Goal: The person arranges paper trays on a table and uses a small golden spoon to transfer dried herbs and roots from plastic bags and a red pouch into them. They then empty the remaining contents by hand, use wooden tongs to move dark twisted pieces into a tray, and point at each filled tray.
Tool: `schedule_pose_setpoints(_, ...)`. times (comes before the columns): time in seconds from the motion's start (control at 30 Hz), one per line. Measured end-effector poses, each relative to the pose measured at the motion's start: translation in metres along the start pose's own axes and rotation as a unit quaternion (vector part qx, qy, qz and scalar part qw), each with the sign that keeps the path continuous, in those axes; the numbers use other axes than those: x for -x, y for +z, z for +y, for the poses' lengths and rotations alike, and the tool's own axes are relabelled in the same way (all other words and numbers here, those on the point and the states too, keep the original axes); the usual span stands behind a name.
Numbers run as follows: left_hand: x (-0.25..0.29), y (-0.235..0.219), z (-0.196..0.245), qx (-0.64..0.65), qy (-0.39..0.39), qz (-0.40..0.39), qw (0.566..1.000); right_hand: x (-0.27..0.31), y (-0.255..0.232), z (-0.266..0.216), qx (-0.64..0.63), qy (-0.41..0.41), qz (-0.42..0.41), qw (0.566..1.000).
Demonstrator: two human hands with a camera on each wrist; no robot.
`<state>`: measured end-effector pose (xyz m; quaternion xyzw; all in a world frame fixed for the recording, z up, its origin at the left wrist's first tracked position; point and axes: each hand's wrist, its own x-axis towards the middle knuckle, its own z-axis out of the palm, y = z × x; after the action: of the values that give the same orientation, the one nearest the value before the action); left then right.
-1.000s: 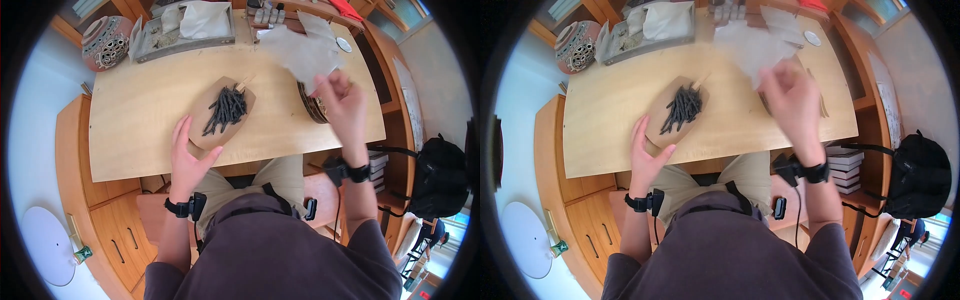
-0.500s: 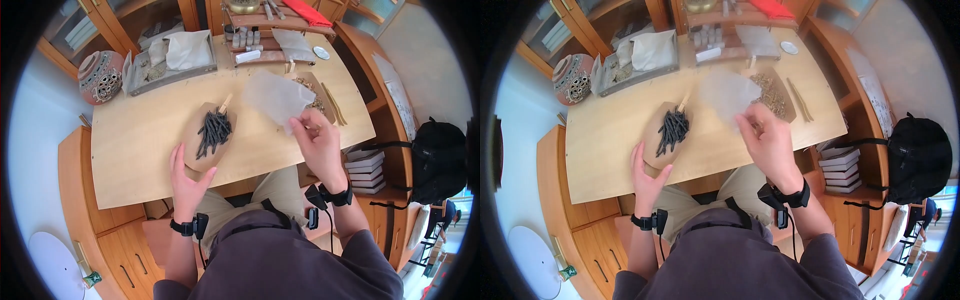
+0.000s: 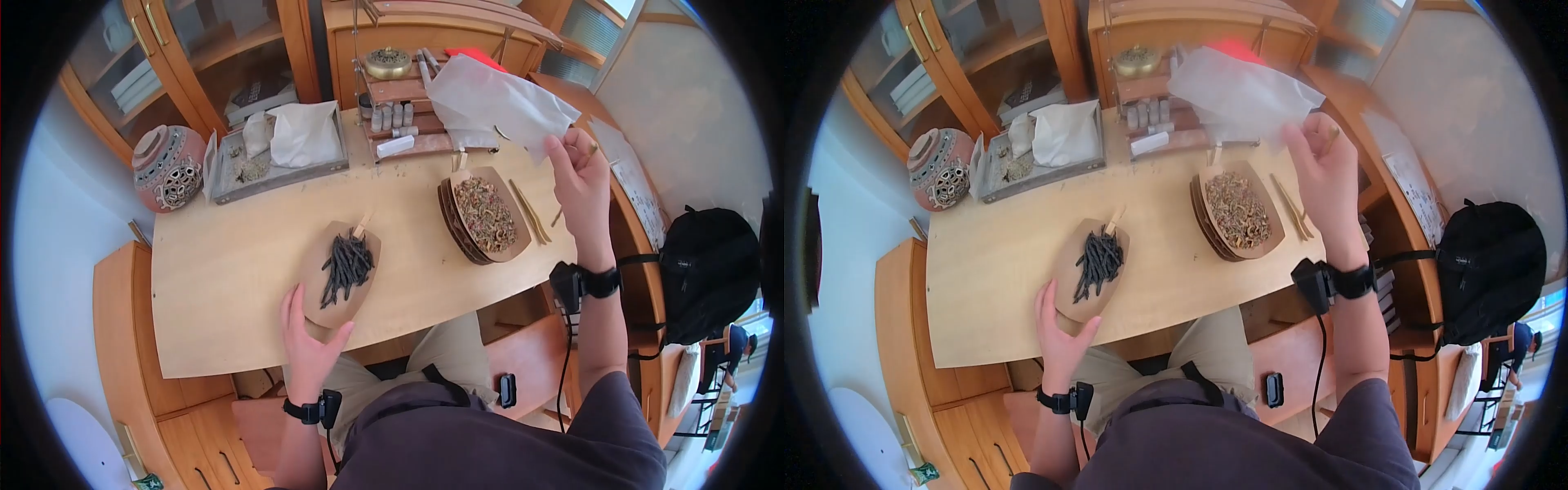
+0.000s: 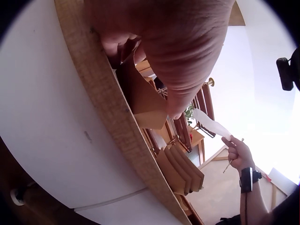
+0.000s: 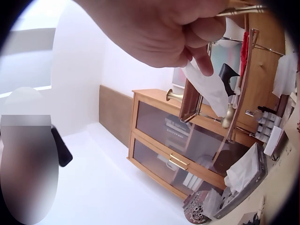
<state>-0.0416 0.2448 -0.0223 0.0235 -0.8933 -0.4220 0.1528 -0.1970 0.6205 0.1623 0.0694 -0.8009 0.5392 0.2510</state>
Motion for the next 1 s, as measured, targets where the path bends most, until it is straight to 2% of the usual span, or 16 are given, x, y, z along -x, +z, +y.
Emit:
schedule_pose_setpoints(0.1, -0.001, -0.001, 0.001, 0.004, -0.004, 0.000, 1.000, -0.034, -0.003, 0.023, -0.074, 0.048, -0.016, 0.996)
schedule_pose_setpoints(0.27, -0.002, -0.001, 0.004, 0.014, -0.006, 0.005, 1.000, -0.088, 0.008, 0.047, -0.108, 0.061, 0.021, 0.992)
schedule_pose_setpoints(0.37, -0.001, 0.000, 0.003, 0.005, -0.008, -0.001, 1.000, -0.118, 0.015, 0.057, -0.129, 0.107, 0.047, 0.985)
schedule_pose_setpoints(0.47, 0.000, -0.002, 0.004, -0.005, -0.002, 0.001, 1.000, -0.144, 0.015, 0.089, -0.149, 0.173, -0.003, 0.974)
schedule_pose_setpoints(0.57, -0.001, -0.002, 0.003, 0.019, -0.012, -0.004, 1.000, -0.147, 0.012, 0.105, -0.070, 0.207, -0.045, 0.975)
schedule_pose_setpoints(0.63, -0.002, -0.003, 0.007, 0.011, -0.011, 0.000, 1.000, -0.135, 0.008, 0.102, -0.040, 0.213, -0.021, 0.976)
schedule_pose_setpoints(0.7, -0.001, -0.002, 0.007, 0.002, -0.014, 0.004, 1.000, -0.112, 0.010, 0.078, -0.010, 0.191, 0.017, 0.981)
schedule_pose_setpoints(0.8, 0.000, -0.002, 0.005, -0.006, -0.013, 0.001, 1.000, -0.099, -0.015, 0.085, -0.007, 0.192, -0.035, 0.981)
schedule_pose_setpoints(0.87, -0.002, -0.002, 0.005, 0.003, -0.010, -0.006, 1.000, -0.086, -0.016, 0.097, 0.093, 0.087, -0.068, 0.990)
schedule_pose_setpoints(0.93, -0.004, -0.004, 0.011, 0.000, -0.019, -0.016, 1.000, -0.073, -0.010, 0.096, 0.204, -0.032, -0.097, 0.974)
schedule_pose_setpoints(0.97, -0.003, -0.004, 0.012, -0.004, -0.024, -0.019, 1.000, -0.062, -0.003, 0.085, 0.226, -0.046, -0.115, 0.966)
schedule_pose_setpoints(1.0, -0.003, -0.003, 0.011, -0.003, -0.021, -0.018, 1.000, -0.057, 0.004, 0.078, 0.231, -0.125, -0.139, 0.955)
